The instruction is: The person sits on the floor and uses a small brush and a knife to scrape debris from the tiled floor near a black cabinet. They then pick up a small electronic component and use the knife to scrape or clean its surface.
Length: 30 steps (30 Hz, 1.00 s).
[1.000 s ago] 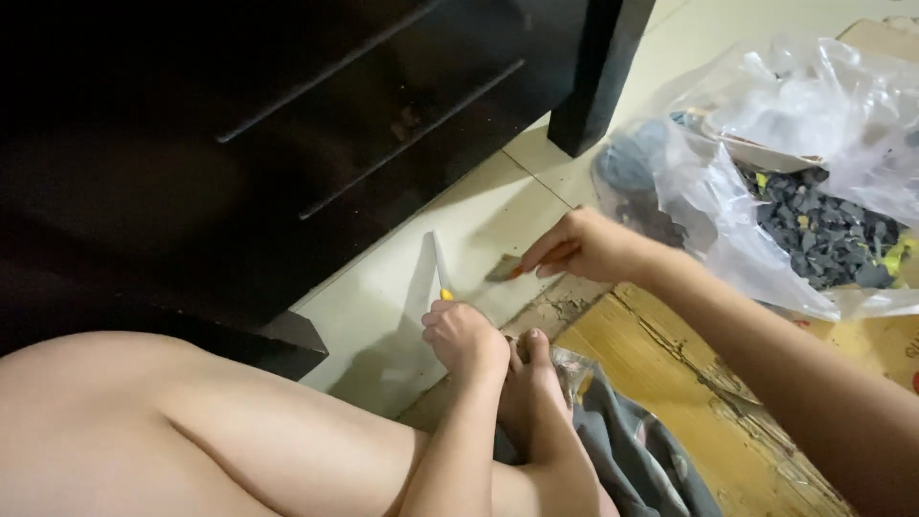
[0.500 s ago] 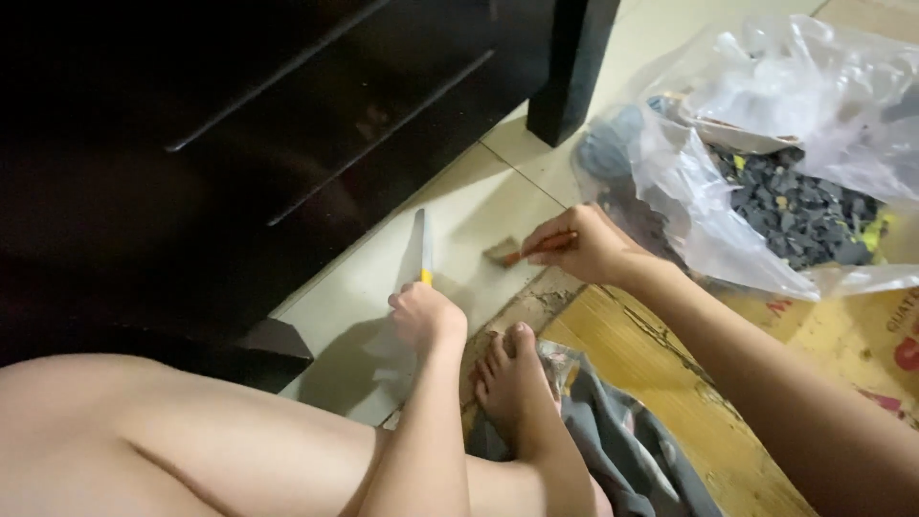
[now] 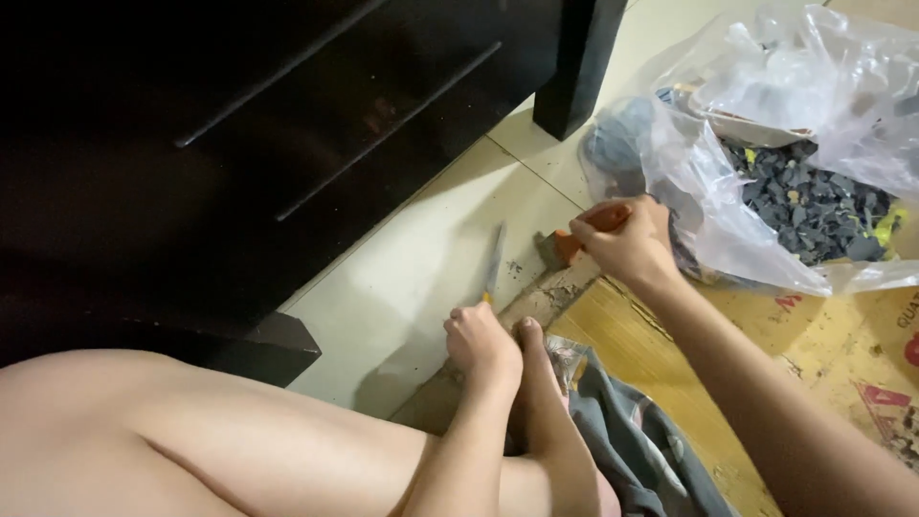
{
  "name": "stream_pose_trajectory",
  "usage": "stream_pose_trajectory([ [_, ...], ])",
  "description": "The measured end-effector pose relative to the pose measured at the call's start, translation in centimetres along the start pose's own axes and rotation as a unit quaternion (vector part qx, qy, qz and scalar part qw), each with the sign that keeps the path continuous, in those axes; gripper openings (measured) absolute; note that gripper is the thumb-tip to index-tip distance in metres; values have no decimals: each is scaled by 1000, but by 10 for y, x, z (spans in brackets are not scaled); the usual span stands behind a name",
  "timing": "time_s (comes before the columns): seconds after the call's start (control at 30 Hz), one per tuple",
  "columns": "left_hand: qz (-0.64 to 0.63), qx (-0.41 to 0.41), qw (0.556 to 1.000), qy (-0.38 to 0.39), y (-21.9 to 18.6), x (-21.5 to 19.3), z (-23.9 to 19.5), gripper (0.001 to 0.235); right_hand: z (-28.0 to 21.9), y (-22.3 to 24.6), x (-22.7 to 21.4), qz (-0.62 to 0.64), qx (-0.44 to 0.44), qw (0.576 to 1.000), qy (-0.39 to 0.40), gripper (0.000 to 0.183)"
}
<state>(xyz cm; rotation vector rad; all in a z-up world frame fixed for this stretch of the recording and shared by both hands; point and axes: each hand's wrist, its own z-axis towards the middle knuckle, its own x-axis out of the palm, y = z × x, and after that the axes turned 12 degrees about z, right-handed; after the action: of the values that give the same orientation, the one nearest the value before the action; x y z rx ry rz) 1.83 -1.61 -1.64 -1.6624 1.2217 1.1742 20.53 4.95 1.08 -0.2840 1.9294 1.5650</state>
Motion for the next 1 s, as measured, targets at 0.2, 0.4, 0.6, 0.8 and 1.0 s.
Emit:
stream_pose_trajectory([
  [0.2,133,43,990,32,-10,-11,-6,23,-59,35,33,145,53,988,11,15],
  [0.4,21,55,996,-59,-7,-31,-12,7,-76,27,63,152,-4,985,-76,10],
  [0.6,74,55,995,-24,-16,65,52,33,-75,30,81,209,4,968,-141,10],
  [0.8,-213,-88,970,80,6,-29,32,30,-79,41,63,252,-5,949,-188,8],
  [1.0,-19,-55,998,25,29,14,65,20,-70,21,53,194,-35,964,-180,8],
])
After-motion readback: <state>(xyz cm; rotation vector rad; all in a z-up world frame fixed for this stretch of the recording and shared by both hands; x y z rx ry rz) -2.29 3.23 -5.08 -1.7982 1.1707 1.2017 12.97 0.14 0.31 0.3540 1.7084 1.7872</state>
